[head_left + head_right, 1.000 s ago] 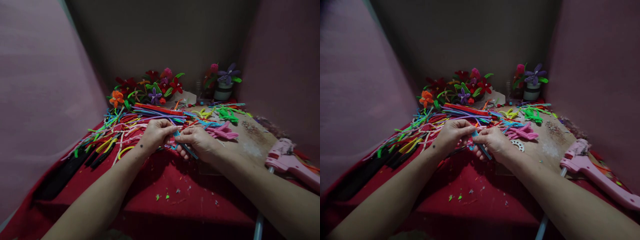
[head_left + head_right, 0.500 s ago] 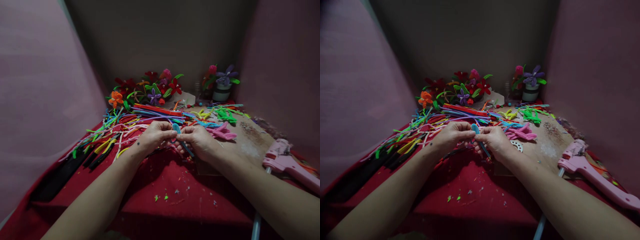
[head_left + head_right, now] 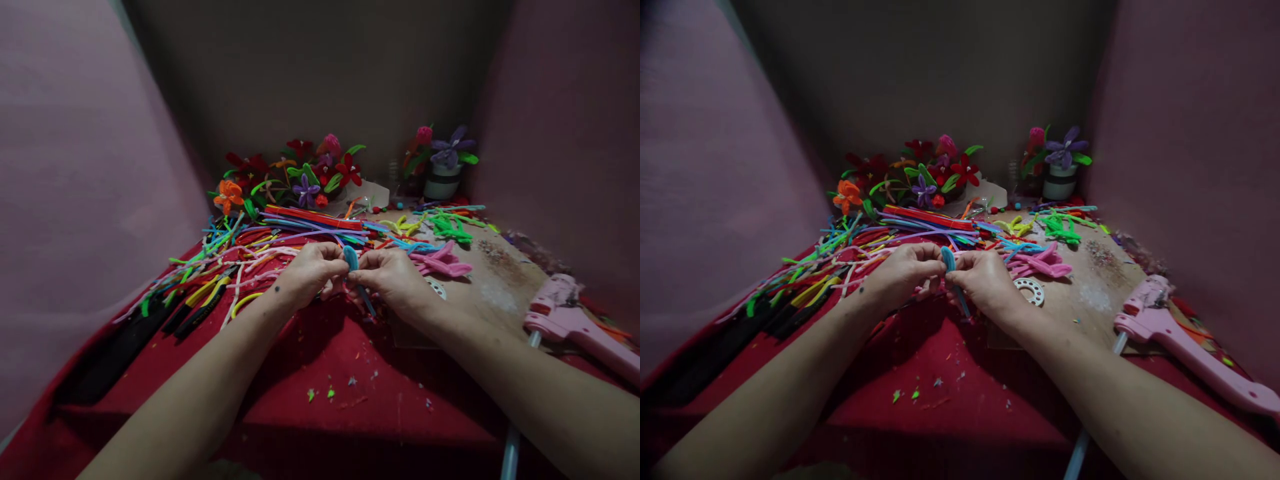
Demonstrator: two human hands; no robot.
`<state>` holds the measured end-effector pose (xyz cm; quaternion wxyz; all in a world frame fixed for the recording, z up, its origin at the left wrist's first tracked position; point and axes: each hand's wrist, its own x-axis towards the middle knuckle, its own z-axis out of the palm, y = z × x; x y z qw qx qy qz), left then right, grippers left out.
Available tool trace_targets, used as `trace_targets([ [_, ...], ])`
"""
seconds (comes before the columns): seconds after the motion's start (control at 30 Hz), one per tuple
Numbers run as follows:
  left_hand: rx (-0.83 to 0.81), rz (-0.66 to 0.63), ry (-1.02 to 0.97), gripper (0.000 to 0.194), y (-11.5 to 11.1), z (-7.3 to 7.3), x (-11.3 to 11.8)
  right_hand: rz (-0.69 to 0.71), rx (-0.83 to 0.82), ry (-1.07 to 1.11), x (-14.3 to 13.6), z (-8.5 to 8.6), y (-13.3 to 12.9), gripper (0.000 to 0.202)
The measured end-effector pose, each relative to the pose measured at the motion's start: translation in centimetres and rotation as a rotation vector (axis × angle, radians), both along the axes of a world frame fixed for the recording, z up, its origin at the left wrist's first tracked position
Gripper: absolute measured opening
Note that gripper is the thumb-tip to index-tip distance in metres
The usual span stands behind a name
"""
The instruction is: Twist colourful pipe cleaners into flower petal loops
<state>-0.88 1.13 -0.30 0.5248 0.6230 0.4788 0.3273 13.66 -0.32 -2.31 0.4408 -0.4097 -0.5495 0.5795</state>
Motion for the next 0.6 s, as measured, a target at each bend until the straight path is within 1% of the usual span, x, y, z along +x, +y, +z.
trace_targets([
  [0.07, 0.013, -0.013, 0.021, 0.006, -0.06, -0.06, 0.15, -0.002, 0.024, -0.023, -0.06, -0.04, -0.08, 0.008],
  [0.1, 0.025, -0.023, 0.031, 0.005, -0.11, -0.07, 0.22, 0.004, 0.01, -0.019, -0.07, -0.11, -0.09, 0.008],
  [0.23, 0.045, -0.023, 0.057, 0.003, -0.27, -0.23, 0.41, 0.029, -0.134, 0.055, -0.06, -0.57, 0.16, 0.008],
  [0.3, 0.046, -0.011, 0.036, 0.002, -0.24, -0.39, 0.4, 0.038, -0.18, 0.083, 0.05, -0.82, 0.37, 0.011],
  [0.37, 0.05, -0.021, -0.025, 0.004, -0.13, -0.52, 0.35, 0.058, -0.183, 0.111, 0.2, -0.96, 0.55, 0.013],
  [0.43, 0.044, -0.032, -0.1, 0.006, -0.02, -0.57, 0.3, 0.073, -0.147, 0.134, 0.31, -0.96, 0.62, 0.013],
  [0.5, 0.019, -0.026, -0.132, 0.005, 0.0, -0.51, 0.31, 0.042, -0.071, 0.1, 0.31, -0.83, 0.59, 0.012],
  [0.6, 0.001, -0.003, -0.087, 0.003, -0.14, -0.37, 0.45, -0.119, 0.136, -0.109, 0.08, -0.62, 0.45, 0.008],
])
